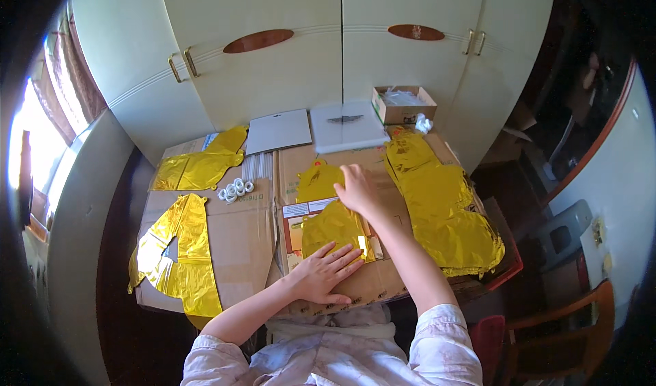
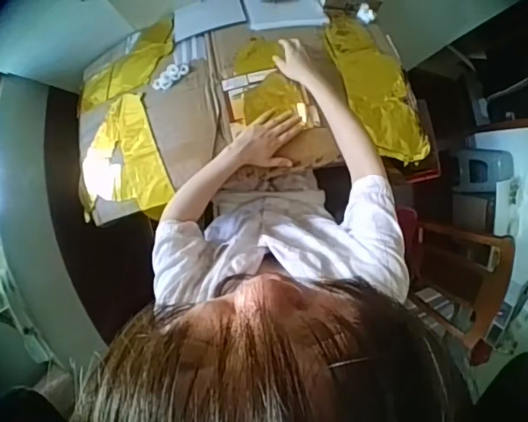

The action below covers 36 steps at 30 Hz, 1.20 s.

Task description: Folding and packaging gold foil balloons into sleeves.

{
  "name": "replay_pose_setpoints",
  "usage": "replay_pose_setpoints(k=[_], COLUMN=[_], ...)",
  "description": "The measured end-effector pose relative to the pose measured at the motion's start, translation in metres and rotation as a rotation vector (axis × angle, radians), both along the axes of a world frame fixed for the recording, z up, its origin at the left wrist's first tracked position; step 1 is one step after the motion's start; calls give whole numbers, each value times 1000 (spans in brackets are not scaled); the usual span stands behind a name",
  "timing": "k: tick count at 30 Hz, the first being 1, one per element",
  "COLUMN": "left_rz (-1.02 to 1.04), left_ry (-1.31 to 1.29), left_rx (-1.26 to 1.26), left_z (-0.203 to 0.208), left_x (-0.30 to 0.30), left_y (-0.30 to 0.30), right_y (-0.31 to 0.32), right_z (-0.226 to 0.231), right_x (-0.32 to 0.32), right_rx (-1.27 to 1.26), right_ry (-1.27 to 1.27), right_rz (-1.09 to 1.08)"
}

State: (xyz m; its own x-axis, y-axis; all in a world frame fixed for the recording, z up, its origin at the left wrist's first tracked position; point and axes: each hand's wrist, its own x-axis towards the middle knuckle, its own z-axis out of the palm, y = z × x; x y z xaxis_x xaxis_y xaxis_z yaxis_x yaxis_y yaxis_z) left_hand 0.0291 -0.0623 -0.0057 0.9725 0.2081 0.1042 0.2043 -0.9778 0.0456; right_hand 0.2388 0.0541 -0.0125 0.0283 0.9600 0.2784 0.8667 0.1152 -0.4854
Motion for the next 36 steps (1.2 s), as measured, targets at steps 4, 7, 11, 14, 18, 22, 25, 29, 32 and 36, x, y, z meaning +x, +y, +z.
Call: replay_pose_setpoints(k=[4,7,11,14,18,22,25,29,32,36], left_rz=[14,-8,16,12,5,7,12,-16,-16,-13], left_ry=[-8,-33,-16,-8,-2,-1,-5,-13,-6,5], left_rx=[3,-31,-48,-60,-82,-91,-89,-95,-95,-105], left_z=[0,0,0,1,2,2,4,4,3,2], left_x=[-3,0,-5,-11,-14,-14,-16,-12,-12,-13], left_y=[0,-3,-16,-30,-45,-47,-47,-45,-44,-44], right_y=[6,6,-7,-24,-37,-33,-25,-16,-29,-68], right_z=[36,28,26,19,14,9,15,40,77,117], right_x=[7,28,29,32,37,44,52,100,116,107], right_rx=[-374,-439,-454,-523,-579,-539,-362,127,402,505], right_ry=[4,84,208,366,534,684,665,784,849,936], right_rz=[-87,-15,85,207,320,258,97,-164,-177,-71])
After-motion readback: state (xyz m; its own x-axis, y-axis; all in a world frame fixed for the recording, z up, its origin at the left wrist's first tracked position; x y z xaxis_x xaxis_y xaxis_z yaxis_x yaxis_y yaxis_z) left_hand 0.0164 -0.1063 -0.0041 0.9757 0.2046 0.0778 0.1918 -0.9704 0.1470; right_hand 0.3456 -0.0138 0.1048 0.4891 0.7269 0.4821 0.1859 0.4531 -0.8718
